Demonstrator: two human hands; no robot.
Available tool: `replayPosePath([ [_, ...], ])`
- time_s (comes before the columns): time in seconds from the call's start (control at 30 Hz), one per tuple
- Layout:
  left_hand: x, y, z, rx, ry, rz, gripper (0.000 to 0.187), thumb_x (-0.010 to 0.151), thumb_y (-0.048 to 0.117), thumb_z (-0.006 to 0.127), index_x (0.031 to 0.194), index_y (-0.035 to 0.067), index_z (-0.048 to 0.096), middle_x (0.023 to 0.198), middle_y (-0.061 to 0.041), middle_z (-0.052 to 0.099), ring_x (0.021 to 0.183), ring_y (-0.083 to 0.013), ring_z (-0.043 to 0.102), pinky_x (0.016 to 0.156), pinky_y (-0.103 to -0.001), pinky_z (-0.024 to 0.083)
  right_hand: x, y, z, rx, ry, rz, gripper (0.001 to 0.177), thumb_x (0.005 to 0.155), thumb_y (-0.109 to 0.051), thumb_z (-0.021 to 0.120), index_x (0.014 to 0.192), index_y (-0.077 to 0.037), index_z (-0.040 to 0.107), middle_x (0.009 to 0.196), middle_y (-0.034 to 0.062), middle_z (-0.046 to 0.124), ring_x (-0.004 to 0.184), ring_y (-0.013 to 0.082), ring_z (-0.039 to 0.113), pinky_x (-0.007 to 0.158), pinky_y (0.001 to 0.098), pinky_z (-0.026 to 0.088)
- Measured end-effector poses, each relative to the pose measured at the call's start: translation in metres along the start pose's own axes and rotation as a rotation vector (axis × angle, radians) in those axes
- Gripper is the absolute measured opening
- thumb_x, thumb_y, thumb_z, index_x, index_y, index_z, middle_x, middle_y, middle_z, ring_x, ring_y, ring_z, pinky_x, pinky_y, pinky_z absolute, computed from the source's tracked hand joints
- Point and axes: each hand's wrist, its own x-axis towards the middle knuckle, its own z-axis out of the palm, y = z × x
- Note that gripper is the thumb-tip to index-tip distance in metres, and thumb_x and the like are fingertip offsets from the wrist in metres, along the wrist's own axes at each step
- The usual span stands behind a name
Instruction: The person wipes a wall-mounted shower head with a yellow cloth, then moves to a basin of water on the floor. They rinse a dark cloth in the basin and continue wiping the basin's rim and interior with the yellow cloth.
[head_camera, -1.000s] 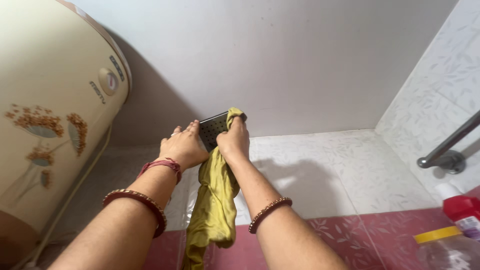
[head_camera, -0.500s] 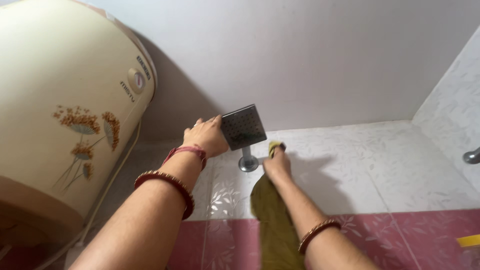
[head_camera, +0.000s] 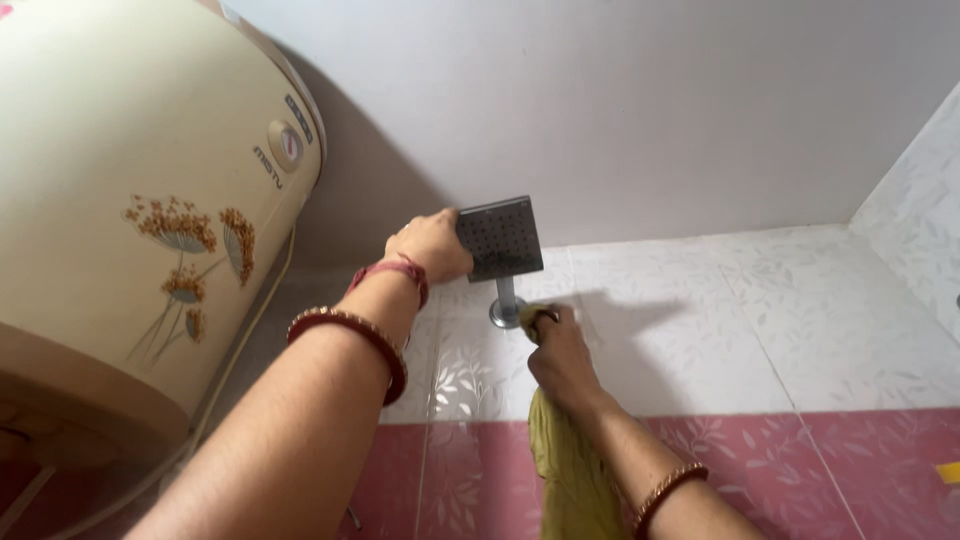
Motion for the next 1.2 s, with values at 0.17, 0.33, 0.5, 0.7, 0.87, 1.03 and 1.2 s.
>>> replayPosePath([
  [0.17,0.013,-0.002,0.0,-0.492,0.008,-0.081,0.069,0.083,0.024,0.06,0.152,0.024,0.052,0.149,-0.011,0.058,0.14,-0.0297,0.054,0.117,-0.042,0.042,0.009,-0.032,-0.023,-0.675,0.058,-0.322,0.019,0.088,-0.008,0.06,0.094,-0.016,0.076,0.116,0.0077,0.053,0.111,0.0258,0.049,0.093,0.0418,0.043],
  [0.33,0.005,-0.013,0.0,-0.766,-0.08,-0.089,0.085,0.084,0.06,0.052,0.155,0.015,0.04,0.161,-0.014,0.037,0.151,-0.035,0.032,0.119,-0.057,0.031,0.053,-0.067,-0.032,-0.883,0.106,-0.539,0.015,0.085,-0.017,0.066,0.096,-0.019,0.075,0.115,0.0051,0.053,0.107,0.0224,0.051,0.084,0.0383,0.045],
  [0.5,0.006,-0.011,-0.008,-0.815,-0.06,0.001,0.103,0.077,0.081,0.045,0.154,0.012,0.046,0.16,-0.018,0.041,0.149,-0.0367,0.036,0.119,-0.056,0.031,0.085,-0.092,-0.029,-1.162,0.078,-0.647,0.009,0.09,-0.03,0.065,0.091,-0.023,0.071,0.105,0.006,0.057,0.092,0.0205,0.055,0.072,0.036,0.048],
  [0.7,0.021,-0.007,-0.013,-0.687,-0.033,0.028,0.112,0.075,0.089,0.042,0.152,0.007,0.047,0.157,-0.022,0.045,0.148,-0.0383,0.04,0.12,-0.054,0.034,0.095,-0.084,-0.022,-1.085,0.218,-0.727,0.008,0.083,-0.032,0.069,0.089,-0.026,0.069,0.091,0.0006,0.057,0.08,0.0179,0.056,0.064,0.0342,0.047],
  [0.87,0.024,-0.002,0.004,-0.652,-0.085,0.075,0.116,0.07,0.094,0.029,0.152,0.014,0.049,0.155,-0.021,0.047,0.148,-0.0377,0.039,0.117,-0.06,0.035,0.082,-0.059,-0.014,-1.111,0.279,-0.785,0.006,0.087,-0.034,0.069,0.084,-0.029,0.068,0.09,0.0001,0.056,0.084,0.0189,0.055,0.066,0.0345,0.043],
  [1.03,0.021,-0.007,0.011,-0.55,-0.105,0.041,0.119,0.067,0.095,0.022,0.152,0.017,0.049,0.156,-0.018,0.046,0.149,-0.0377,0.036,0.117,-0.063,0.033,0.056,-0.044,-0.013,-1.161,0.116,-0.762,0.007,0.083,-0.035,0.07,0.086,-0.029,0.069,0.092,0.0014,0.055,0.086,0.0196,0.053,0.064,0.0335,0.042],
  [1.2,0.025,-0.009,0.014,-0.473,-0.088,0.062,0.123,0.069,0.097,0.025,0.156,0.013,0.039,0.162,-0.017,0.033,0.152,-0.0386,0.027,0.121,-0.055,0.029,0.066,-0.049,-0.022,-1.286,0.039,-0.815,0.012,0.083,-0.034,0.069,0.092,-0.027,0.069,0.095,0.0011,0.055,0.086,0.0183,0.053,0.065,0.0327,0.043],
])
